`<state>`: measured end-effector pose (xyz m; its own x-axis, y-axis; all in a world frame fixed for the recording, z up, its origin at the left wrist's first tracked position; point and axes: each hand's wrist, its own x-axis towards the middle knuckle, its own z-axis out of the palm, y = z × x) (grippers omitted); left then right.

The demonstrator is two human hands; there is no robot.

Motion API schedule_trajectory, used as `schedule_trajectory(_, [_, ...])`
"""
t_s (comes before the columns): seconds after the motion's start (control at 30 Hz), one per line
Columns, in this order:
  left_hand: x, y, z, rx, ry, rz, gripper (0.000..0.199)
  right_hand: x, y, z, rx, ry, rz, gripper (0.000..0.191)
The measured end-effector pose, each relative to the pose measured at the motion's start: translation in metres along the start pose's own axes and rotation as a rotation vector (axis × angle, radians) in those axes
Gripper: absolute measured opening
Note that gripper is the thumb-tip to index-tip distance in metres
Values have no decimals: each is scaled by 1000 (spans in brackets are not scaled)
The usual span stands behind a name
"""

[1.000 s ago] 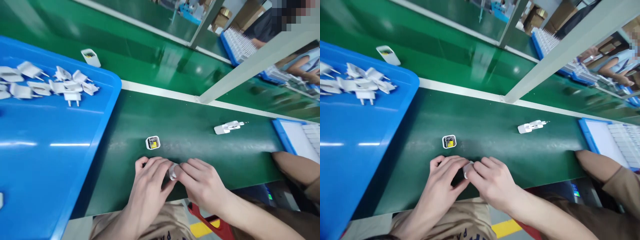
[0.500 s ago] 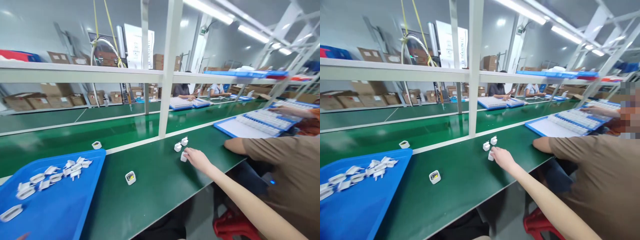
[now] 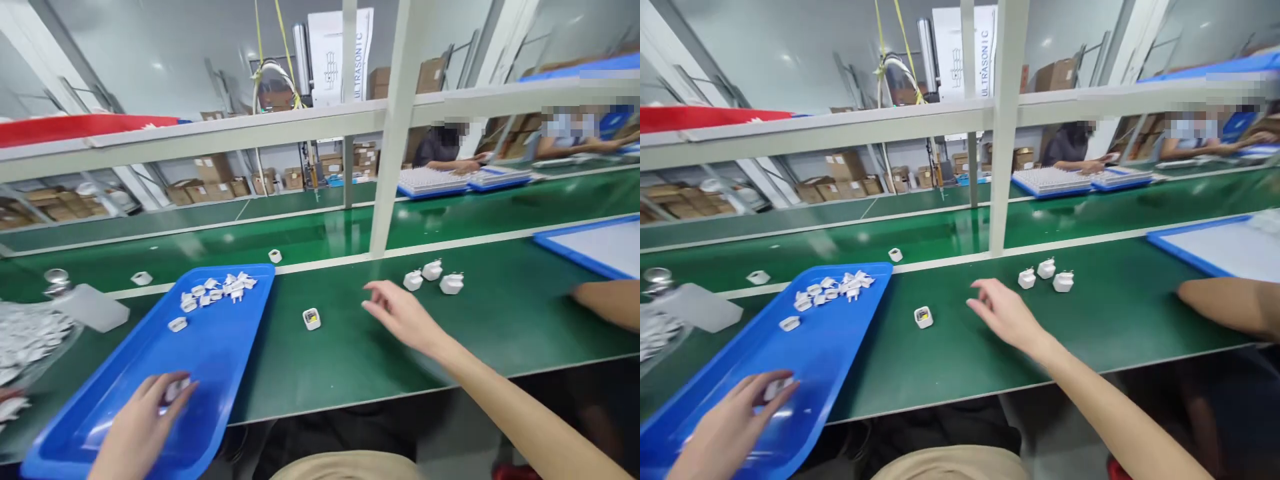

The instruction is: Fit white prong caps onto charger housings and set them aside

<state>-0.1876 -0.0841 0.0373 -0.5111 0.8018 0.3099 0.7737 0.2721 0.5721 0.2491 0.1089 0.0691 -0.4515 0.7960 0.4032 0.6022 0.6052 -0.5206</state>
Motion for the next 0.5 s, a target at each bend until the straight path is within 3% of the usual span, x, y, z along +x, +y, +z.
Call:
schedule_trajectory(0.07, [-15,36,15,-151,-2,-111,45,13,-30,31,149,-158,-182,41])
schedule_trajectory(0.13, [-34,79,46,-469,-45,-161,52,22,-49,54,271,-312,-408,58])
schedule_trajectory(0.23, [-51,135,100,-756,-205,-123,53,26,-52,72,423,-409,-620,41])
schedule_trajectory(0.3, [-47,157,125,-801,-260,-47,51,27,-38,73,525,-365,-571,26])
schedule_trajectory(0.37, [-32,166,140,-685,-255,73,54,30,-17,67,594,-292,-451,23])
schedule_trajectory(0.5, [5,143,163,-277,-242,330,47,40,28,52,624,-108,-173,27])
